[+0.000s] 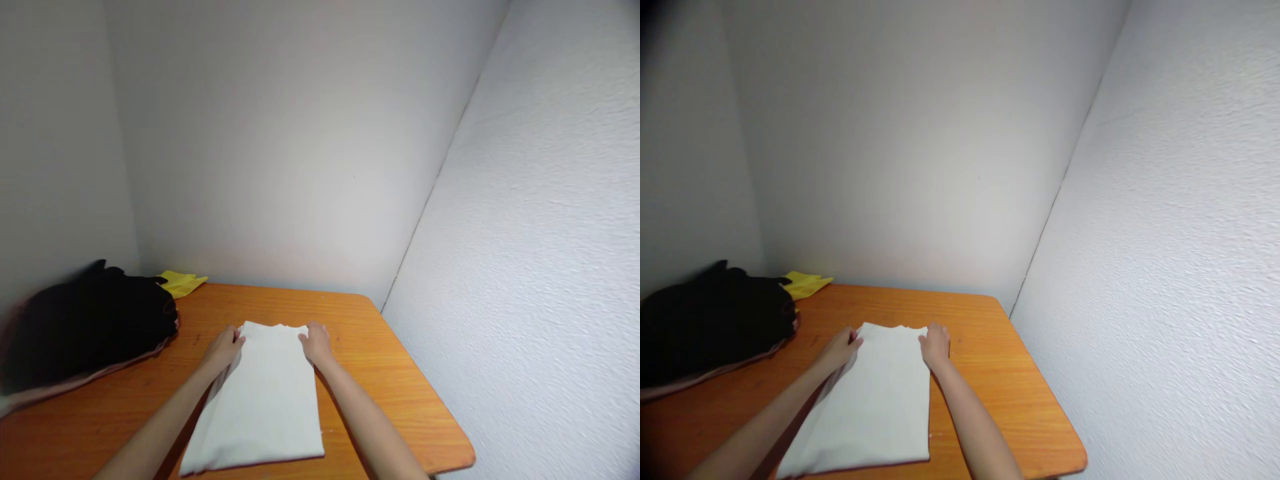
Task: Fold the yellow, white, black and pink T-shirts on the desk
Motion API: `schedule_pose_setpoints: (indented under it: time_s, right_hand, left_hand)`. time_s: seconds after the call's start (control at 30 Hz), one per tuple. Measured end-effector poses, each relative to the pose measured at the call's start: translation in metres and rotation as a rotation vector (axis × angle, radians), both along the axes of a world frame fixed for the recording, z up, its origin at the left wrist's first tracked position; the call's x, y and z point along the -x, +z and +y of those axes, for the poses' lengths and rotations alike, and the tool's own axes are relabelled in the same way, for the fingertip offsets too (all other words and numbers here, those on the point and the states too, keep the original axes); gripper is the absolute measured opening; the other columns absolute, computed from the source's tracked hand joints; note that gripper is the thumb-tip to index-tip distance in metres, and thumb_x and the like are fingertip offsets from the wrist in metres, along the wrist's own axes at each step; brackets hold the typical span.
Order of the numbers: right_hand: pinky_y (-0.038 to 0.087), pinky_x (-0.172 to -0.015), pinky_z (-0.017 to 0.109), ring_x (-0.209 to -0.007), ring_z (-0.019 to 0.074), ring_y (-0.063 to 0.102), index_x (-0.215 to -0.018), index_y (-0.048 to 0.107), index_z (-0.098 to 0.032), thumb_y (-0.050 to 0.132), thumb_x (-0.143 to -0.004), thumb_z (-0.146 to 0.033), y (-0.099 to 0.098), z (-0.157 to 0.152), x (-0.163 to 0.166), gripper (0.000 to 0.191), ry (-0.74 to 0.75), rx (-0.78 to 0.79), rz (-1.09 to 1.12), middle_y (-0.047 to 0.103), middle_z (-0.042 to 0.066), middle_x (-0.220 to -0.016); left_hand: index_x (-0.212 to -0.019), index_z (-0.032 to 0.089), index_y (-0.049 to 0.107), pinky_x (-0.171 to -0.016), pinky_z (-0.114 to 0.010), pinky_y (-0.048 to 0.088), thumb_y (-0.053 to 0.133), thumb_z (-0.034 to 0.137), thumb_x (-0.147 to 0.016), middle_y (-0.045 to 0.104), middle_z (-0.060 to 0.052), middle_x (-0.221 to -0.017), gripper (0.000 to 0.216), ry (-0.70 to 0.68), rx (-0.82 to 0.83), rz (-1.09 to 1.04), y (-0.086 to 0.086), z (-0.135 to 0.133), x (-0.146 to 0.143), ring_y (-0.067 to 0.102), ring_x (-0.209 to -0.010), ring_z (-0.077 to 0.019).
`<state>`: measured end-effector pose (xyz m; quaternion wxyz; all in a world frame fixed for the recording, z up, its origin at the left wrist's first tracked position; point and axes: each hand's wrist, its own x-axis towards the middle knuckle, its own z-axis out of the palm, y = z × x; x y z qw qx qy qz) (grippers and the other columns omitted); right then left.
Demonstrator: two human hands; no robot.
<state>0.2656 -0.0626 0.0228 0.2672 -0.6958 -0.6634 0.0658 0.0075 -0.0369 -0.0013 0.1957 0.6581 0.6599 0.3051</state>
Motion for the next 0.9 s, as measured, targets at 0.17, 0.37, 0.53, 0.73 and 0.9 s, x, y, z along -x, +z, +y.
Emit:
schedule_pose_setpoints:
  time_s: [0.17, 0.37, 0.53, 0.73, 0.9]
  right_hand:
    - [0.041, -0.090, 0.034, -0.103, 0.0229, 0.055, -0.099, 0.055, -0.019, 0.049, -0.089, -0.021, 0.057, -0.006, -0.003, 0.012, 0.105, -0.186, 0.122, 0.062, 0.009, -0.106]
    - [0.045, -0.072, 0.029, -0.077, 0.0164, 0.061, -0.100, 0.058, -0.019, 0.067, -0.084, -0.050, 0.108, -0.103, -0.043, 0.036, 0.887, 0.222, 0.600, 0.065, 0.003, -0.084]
    - [0.045, -0.070, 0.028, -0.077, 0.0159, 0.063, -0.091, 0.065, -0.019, 0.062, -0.089, -0.043, 0.088, -0.112, -0.031, 0.024, 0.783, 0.350, 0.537, 0.069, 0.004, -0.082]
    - [0.036, -0.061, 0.025, -0.067, 0.0134, 0.054, -0.079, 0.065, -0.020, 0.066, -0.084, -0.029, 0.031, -0.054, 0.011, 0.010, 0.431, 0.184, 0.272, 0.064, 0.000, -0.073]
    - [0.037, -0.069, 0.026, -0.078, 0.0153, 0.055, -0.083, 0.064, -0.017, 0.064, -0.084, -0.026, 0.012, -0.017, 0.024, 0.008, 0.303, 0.123, 0.318, 0.065, 0.004, -0.085]
  left_hand:
    - [-0.085, 0.024, 0.041, -0.080, -0.030, 0.045, 0.040, 0.039, -0.088, 0.055, -0.002, -0.089, 0.015, -0.076, -0.241, -0.160, 0.056, -0.015, 0.001, 0.055, -0.087, -0.0188]
    - [-0.105, 0.024, 0.049, -0.077, -0.028, 0.047, 0.054, 0.056, -0.085, 0.060, -0.003, -0.096, 0.038, -0.756, 0.109, -0.409, 0.104, -0.097, 0.058, 0.059, -0.088, -0.0200]
    - [-0.089, 0.021, 0.055, -0.081, -0.032, 0.046, 0.045, 0.058, -0.086, 0.065, -0.004, -0.086, 0.038, -0.299, 0.117, -0.097, 0.064, -0.054, 0.058, 0.062, -0.087, -0.0231]
    - [-0.071, 0.020, 0.050, -0.075, -0.041, 0.043, 0.061, 0.040, -0.070, 0.065, -0.013, -0.079, 0.024, -0.053, 0.185, 0.029, 0.011, -0.002, 0.015, 0.062, -0.083, -0.0344]
    - [-0.073, 0.020, 0.054, -0.079, -0.038, 0.045, 0.062, 0.027, -0.063, 0.066, -0.005, -0.079, 0.015, -0.271, 0.193, -0.195, 0.011, -0.028, -0.008, 0.062, -0.085, -0.0283]
